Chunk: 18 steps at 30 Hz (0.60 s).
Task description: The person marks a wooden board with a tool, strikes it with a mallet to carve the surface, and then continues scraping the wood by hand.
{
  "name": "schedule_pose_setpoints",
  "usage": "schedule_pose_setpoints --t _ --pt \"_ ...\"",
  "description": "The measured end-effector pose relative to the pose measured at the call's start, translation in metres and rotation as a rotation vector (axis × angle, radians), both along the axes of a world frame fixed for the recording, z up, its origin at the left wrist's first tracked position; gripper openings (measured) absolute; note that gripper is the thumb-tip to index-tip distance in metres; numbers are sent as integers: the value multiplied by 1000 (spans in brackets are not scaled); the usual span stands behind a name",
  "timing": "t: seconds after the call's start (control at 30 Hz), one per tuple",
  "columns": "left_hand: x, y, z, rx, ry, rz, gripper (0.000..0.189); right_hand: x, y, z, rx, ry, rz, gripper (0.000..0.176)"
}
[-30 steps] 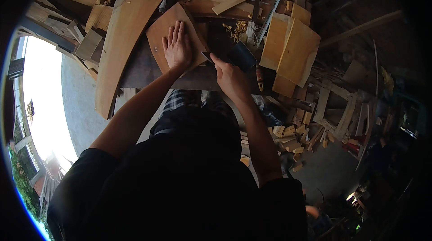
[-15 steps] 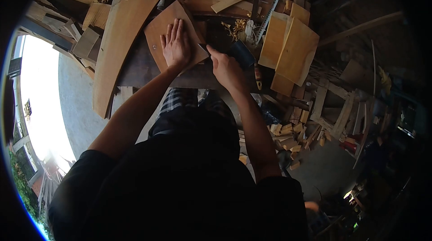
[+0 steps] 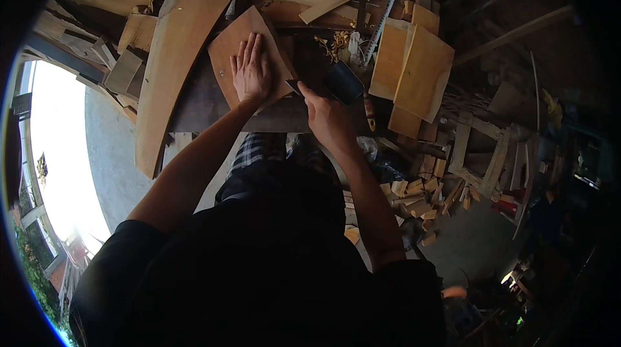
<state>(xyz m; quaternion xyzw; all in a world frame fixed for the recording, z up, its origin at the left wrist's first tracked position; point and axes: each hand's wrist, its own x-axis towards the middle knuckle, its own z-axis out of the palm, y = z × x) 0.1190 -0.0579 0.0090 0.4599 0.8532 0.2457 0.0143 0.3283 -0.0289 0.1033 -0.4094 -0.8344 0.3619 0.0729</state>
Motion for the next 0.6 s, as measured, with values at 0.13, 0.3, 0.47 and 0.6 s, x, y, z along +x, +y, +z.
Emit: schedule_pose_setpoints --t 0.13,0.3,0.47,0.6 --pt "-1 -2 -5 207 -117 68 59 -7 1 -10 6 114 -29 39" --pt "-7 4 -9 111 -73 57 55 -24 6 -9 44 -58 -56 40" --pt "-4 0 -3 45 -25 83 51 -2 -8 -19 9 52 -35 39" --pt "-1 2 -1 8 27 93 53 -28 13 -32 22 102 -68 41"
